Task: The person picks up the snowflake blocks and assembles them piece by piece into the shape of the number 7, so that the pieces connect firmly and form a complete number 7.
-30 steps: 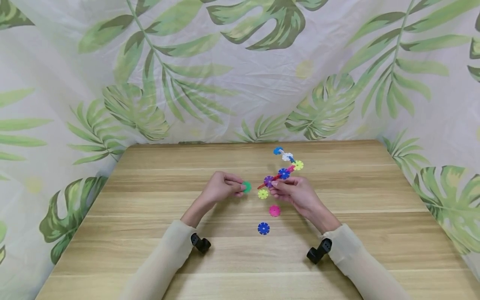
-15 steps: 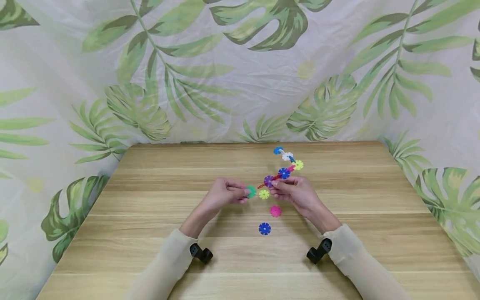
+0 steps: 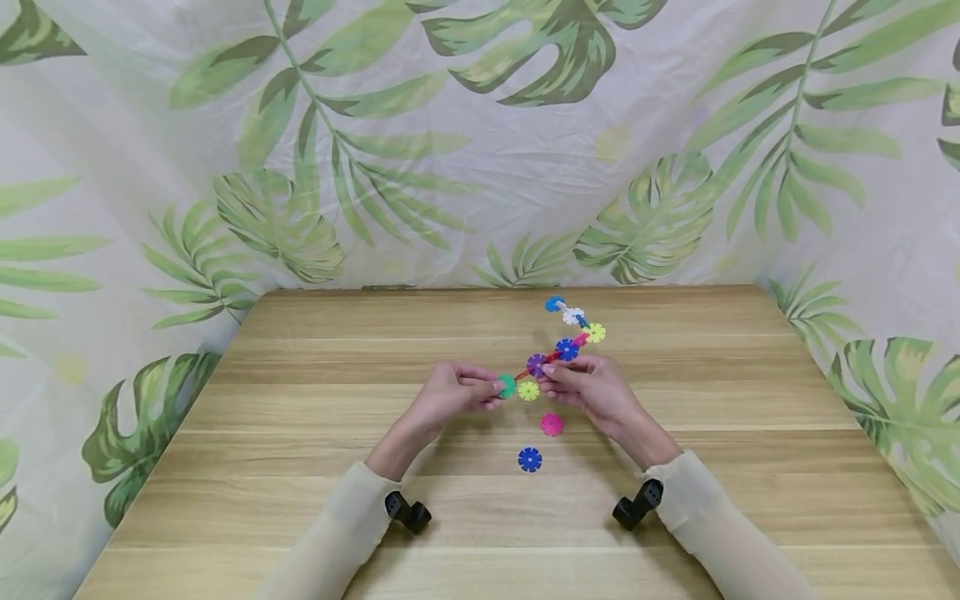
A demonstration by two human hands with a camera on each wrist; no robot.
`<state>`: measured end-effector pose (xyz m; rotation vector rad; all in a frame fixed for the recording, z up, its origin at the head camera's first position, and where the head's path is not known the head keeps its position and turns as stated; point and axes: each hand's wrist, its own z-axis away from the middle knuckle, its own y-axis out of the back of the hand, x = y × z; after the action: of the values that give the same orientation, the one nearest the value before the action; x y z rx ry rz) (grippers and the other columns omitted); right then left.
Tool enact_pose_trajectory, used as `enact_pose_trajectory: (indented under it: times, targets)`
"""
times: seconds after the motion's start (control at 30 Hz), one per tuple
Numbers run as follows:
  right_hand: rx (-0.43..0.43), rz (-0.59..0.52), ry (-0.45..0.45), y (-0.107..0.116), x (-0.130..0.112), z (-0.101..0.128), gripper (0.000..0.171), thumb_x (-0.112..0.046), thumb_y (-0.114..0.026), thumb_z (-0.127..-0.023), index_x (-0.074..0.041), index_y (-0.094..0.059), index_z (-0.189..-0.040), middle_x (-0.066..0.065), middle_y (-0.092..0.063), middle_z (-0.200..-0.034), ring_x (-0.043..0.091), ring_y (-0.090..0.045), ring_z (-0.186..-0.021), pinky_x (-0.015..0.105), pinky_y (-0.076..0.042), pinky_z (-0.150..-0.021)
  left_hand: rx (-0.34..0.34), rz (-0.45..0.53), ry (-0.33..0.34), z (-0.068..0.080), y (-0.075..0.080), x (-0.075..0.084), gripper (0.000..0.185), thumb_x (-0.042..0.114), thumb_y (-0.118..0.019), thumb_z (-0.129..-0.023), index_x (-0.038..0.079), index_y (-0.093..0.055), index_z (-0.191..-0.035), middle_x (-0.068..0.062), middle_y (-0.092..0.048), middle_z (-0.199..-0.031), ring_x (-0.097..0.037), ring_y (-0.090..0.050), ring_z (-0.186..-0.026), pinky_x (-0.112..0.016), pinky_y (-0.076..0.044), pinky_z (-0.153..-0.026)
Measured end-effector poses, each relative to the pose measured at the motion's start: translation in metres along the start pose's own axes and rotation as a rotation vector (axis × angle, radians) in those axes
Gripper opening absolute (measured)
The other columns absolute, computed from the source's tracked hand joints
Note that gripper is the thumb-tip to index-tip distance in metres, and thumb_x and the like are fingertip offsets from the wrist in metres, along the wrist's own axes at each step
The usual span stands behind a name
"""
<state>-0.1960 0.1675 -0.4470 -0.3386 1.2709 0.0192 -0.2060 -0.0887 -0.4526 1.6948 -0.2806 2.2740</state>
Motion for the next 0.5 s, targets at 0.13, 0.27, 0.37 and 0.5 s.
enact_pose_trajectory:
  times: [0.13,0.27,0.37,0.5]
  targets:
    - [-0.005,0.001,-0.002,-0.0004,-0.0005,0.0003,0.020,-0.005,-0.065,-0.103,0.006,-0.069,-0.119,0.002,-0.081,-0.091,0.011,-0.078,-0.084,0.029,-0.065,-0.088,-0.001,0.011,0.003,-0.0010,0.0003,-0.0014,0.025,0.004,-0.074,-0.096,-0.008,-0.071,-0.119,-0.016,-0.081,-0.101,-0.021,-0.080,-0.086,-0.040,-0.065,-0.090]
    - [0.006,-0.001,-0.008,-0.0014,-0.0014,0.0003,0.019,-0.005,-0.065,-0.103,0.005,-0.070,-0.118,0.003,-0.081,-0.091,0.011,-0.078,-0.084,0.029,-0.065,-0.088,-0.005,0.018,0.004,-0.0021,0.0012,-0.0030,0.026,0.005,-0.074,-0.097,-0.008,-0.071,-0.119,-0.015,-0.082,-0.100,-0.021,-0.080,-0.087,-0.039,-0.065,-0.089]
    - [0.017,0.003,-0.011,-0.0018,-0.0016,0.0001,0.017,-0.005,-0.064,-0.104,0.004,-0.072,-0.116,0.003,-0.081,-0.090,0.012,-0.078,-0.084,0.030,-0.065,-0.088,-0.010,0.021,0.007,-0.0024,0.0017,-0.0035,0.026,0.005,-0.073,-0.097,-0.008,-0.070,-0.120,-0.014,-0.082,-0.100,-0.020,-0.080,-0.087,-0.038,-0.065,-0.089]
    - [0.021,0.011,-0.013,-0.0022,-0.0016,-0.0004,0.017,-0.005,-0.064,-0.104,0.004,-0.072,-0.116,0.003,-0.081,-0.090,0.012,-0.078,-0.084,0.031,-0.065,-0.088,-0.014,0.025,0.010,-0.0017,0.0016,-0.0031,0.027,0.005,-0.072,-0.098,-0.009,-0.069,-0.121,-0.014,-0.082,-0.100,-0.019,-0.080,-0.087,-0.038,-0.065,-0.089]
